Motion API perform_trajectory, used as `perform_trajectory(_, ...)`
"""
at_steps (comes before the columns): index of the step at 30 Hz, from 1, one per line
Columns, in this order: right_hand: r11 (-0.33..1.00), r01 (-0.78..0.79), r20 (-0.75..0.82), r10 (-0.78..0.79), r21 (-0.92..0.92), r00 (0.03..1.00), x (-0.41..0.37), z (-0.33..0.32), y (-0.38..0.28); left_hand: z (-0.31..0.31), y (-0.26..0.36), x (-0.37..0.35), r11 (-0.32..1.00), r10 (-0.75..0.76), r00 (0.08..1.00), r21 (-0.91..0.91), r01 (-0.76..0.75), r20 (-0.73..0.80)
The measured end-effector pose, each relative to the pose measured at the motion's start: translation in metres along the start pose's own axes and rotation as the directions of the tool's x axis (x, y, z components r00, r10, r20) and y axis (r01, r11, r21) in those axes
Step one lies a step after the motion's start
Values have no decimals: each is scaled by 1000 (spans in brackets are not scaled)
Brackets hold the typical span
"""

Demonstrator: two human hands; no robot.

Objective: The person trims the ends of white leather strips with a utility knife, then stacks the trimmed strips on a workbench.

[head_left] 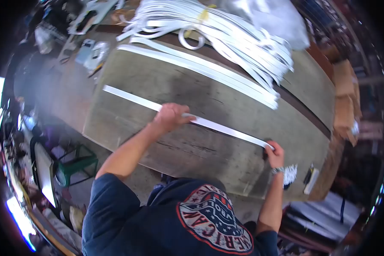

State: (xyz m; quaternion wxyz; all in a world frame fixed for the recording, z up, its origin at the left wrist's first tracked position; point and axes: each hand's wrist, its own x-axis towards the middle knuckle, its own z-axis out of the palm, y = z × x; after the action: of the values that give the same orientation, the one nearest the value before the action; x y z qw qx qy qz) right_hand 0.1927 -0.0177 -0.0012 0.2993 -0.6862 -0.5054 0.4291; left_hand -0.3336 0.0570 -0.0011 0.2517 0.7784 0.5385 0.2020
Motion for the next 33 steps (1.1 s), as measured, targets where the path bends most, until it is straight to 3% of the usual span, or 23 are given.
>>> perform_trajectory(1, 999, -24, 4, 23, 28, 1000, 5, -16, 9, -33, -25, 0, 986, -139, 987, 99, 132, 75)
perform_trajectory(2, 997, -71, -30, 71, -20, 997, 6, -26, 6, -62, -50, -3, 953, -197, 980, 241, 183, 38)
perform_trajectory(4, 992, -106, 4, 106, 68, 994, 22, -29, 10, -126, -87, -6, 902, -265, 963, 341, 266, -52)
perform_trajectory(6, 982, -164, 45, 161, 92, 986, 14, -36, 1, -175, -120, -3, 865, -399, 913, 293, 407, -89)
perform_trajectory(7, 980, -182, 88, 175, 82, 981, 19, -25, -14, -192, -135, -5, 894, -372, 922, 227, 387, -108)
perform_trajectory(9, 990, -142, 195, 136, 15, 971, 29, -6, -29, -211, -178, -5, 878, -326, 940, 338, 340, -99)
perform_trajectory(11, 981, -194, 259, 180, 28, 949, 40, 13, -40, -215, -215, -8, 845, -376, 923, 376, 379, -84)
perform_trajectory(12, 972, -229, 298, 205, 47, 932, 45, 19, -36, -206, -225, -13, 872, -282, 950, 376, 312, -134)
perform_trajectory(13, 990, -132, 210, 137, -37, 968, 43, 24, -29, -199, -227, -18, 891, -185, 964, 382, 246, -191)
perform_trajectory(15, 971, 58, 64, -44, -233, 997, 40, 31, -22, -187, -203, -22, 857, -37, 962, 486, 170, -271)
perform_trajectory(16, 939, 67, -21, -79, -338, 997, 32, 29, -24, -183, -190, -23, 830, 41, 949, 540, 142, -313)
perform_trajectory(19, 818, 100, -195, -250, -567, 948, -13, 30, -42, -133, -173, -44, 840, 25, 905, 501, 211, -424)
perform_trajectory(21, 758, 181, -234, -404, -627, 884, -44, 40, -29, -85, -138, -51, 902, 139, 898, 428, 59, -416)
perform_trajectory(24, 715, 162, -173, -371, -680, 912, -92, 84, -11, 0, -27, -51, 943, 139, 928, 333, -17, -346)
perform_trajectory(26, 614, 141, -102, -343, -776, 934, -111, 110, 5, 46, 47, -44, 983, 172, 941, 120, -142, -291)
perform_trajectory(29, 643, 148, -85, -317, -751, 945, -109, 111, 17, 105, 129, -27, 967, 223, 961, -86, -239, -163)
perform_trajectory(31, 622, 167, -81, -350, -765, 933, -110, 111, 20, 142, 165, -7, 942, 336, 931, 35, -334, -143)
perform_trajectory(33, 615, 202, -72, -392, -762, 917, -111, 107, 22, 169, 186, 11, 953, 297, 948, 98, -287, -117)
